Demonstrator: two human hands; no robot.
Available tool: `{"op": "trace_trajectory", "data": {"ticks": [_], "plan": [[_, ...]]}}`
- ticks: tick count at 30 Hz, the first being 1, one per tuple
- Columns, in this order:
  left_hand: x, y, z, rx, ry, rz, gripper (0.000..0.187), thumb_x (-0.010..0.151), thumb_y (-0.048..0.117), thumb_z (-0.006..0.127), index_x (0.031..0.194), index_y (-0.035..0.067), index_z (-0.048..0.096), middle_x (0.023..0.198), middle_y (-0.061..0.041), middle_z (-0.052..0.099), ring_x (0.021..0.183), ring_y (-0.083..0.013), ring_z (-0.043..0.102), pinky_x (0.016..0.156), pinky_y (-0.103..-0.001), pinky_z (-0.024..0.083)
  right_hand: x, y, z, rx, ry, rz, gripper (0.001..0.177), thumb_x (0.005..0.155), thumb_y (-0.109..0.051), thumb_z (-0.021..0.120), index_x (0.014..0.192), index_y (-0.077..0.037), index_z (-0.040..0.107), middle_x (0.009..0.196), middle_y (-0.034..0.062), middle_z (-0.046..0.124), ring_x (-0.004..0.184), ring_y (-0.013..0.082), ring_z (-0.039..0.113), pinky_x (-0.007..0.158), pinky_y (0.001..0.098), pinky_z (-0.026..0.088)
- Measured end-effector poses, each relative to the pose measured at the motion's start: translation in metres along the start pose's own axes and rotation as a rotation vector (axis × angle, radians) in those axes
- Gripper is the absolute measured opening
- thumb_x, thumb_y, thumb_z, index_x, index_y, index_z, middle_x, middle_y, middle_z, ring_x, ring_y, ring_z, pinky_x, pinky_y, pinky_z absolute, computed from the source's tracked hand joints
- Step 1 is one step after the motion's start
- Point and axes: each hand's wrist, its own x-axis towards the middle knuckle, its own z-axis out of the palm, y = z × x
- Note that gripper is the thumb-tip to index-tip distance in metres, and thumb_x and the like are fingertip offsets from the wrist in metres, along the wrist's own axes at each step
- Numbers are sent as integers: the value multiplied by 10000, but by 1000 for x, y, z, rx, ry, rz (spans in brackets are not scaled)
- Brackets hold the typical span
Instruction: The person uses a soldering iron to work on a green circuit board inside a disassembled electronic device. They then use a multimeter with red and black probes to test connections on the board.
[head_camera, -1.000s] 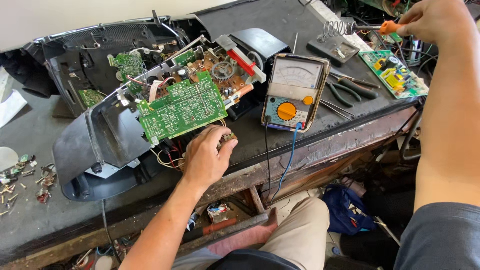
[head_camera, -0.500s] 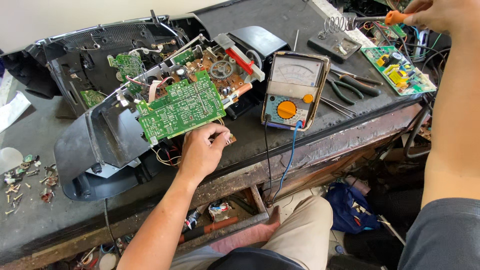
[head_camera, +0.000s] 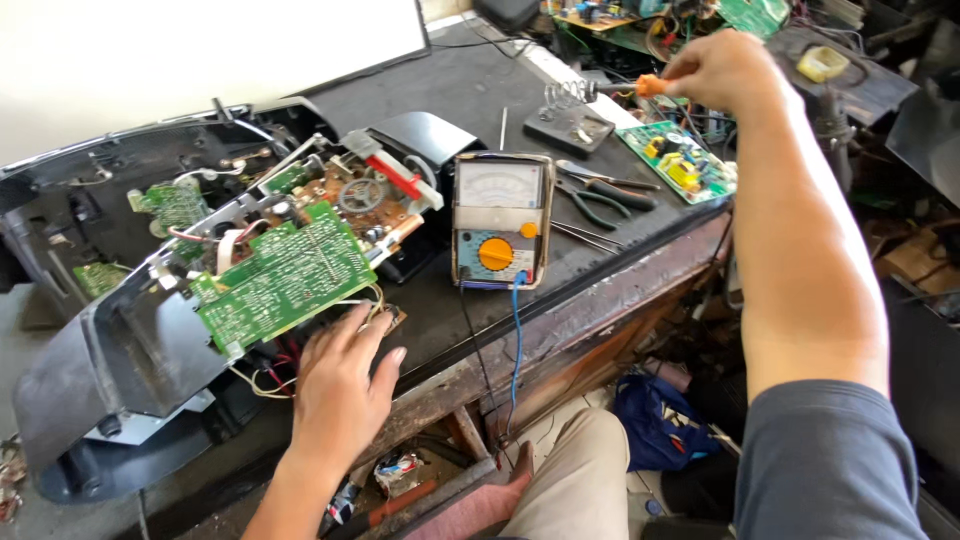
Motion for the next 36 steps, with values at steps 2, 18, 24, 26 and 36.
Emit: {"op": "trace_trajectory", "data": {"ticks": [2,18,24,26,36], "plan": [[-16,8,-7,-13,225,162,334,995,231,665,1247,23,735,1353,-166,696,1154,-327,677,1023,-475,506,1,-7,3,60,2,1,197,1005,-270,802,1170,-164,825,994,115,752,856,293,637,795,495,531],[-108,-48,-9,-28,546,-169,391,919,145,796,1205,-19,586,1260,-217,668,1146,-387,662,1039,-467,507,-173,-142,89,497,477,-749,121,1026,113,788,1108,25,789,1061,147,778,958,247,731,855,367,580],[-102,-53,-5,108,584,-147,604,804,213,893,1270,-28,594,1196,-220,688,1020,-412,677,853,-497,511,-267,-231,166,485,27,-806,622,806,-225,838,1364,-40,634,1308,207,681,1266,405,633,1054,510,509],[-99,-55,-4,125,567,-196,685,752,210,926,1305,-27,597,1163,-222,684,996,-415,673,853,-489,510,-260,-243,183,456,-2,-803,693,820,-241,808,1421,0,563,1365,232,643,1310,414,596,1083,527,489],[-87,-47,-14,-377,517,-375,574,723,28,878,1249,-6,651,1085,-201,685,915,-365,724,765,-420,584,-244,-254,205,505,6,-664,612,722,-208,920,1264,-92,662,1089,128,685,1110,378,676,978,497,537]]}}
